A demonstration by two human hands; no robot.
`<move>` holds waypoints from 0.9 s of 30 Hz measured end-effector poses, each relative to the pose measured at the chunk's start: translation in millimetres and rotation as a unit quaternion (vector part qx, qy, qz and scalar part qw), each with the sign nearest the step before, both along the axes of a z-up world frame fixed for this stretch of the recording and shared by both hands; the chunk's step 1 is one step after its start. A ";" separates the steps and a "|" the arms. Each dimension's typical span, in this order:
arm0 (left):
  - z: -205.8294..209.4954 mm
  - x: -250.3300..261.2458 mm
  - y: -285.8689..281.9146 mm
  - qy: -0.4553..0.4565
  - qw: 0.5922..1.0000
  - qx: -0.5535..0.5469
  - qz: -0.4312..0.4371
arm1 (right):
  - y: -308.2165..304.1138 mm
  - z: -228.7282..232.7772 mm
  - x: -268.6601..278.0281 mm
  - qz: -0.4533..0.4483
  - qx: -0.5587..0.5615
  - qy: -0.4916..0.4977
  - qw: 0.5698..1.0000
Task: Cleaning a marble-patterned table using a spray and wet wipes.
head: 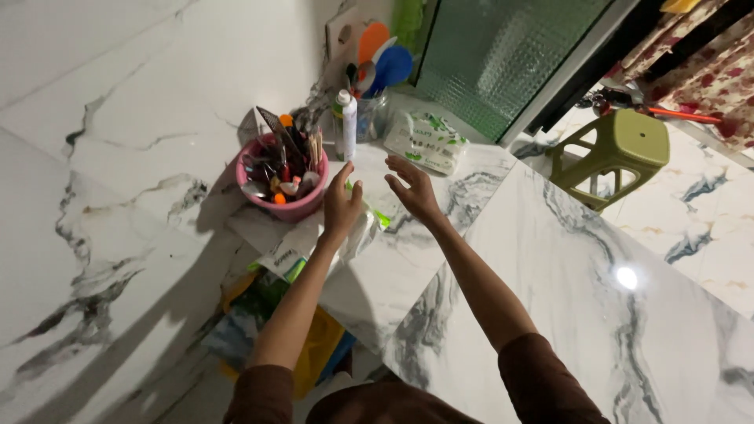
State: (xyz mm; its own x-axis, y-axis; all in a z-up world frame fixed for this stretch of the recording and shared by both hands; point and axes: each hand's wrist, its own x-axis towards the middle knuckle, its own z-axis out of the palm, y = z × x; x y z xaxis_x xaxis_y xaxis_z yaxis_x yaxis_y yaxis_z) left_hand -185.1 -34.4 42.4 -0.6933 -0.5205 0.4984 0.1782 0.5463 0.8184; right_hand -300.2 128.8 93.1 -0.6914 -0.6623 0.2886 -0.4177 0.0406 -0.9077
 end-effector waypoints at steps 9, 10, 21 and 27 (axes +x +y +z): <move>-25.1 -57.6 -24.4 -0.025 0.997 0.023 0.073 | -65.8 -42.2 -48.2 -0.031 0.005 -0.016 0.999; -22.6 -63.1 -27.0 -0.028 0.997 0.022 0.069 | -72.3 -47.5 -53.8 -0.035 0.004 -0.019 0.999; -31.8 -116.8 -54.8 -0.016 0.986 0.128 0.104 | -127.2 -65.2 -87.3 -0.035 -0.002 -0.016 0.999; -41.4 -123.0 -56.2 0.009 0.985 0.152 0.080 | -138.9 -59.3 -79.8 -0.008 -0.021 -0.071 0.997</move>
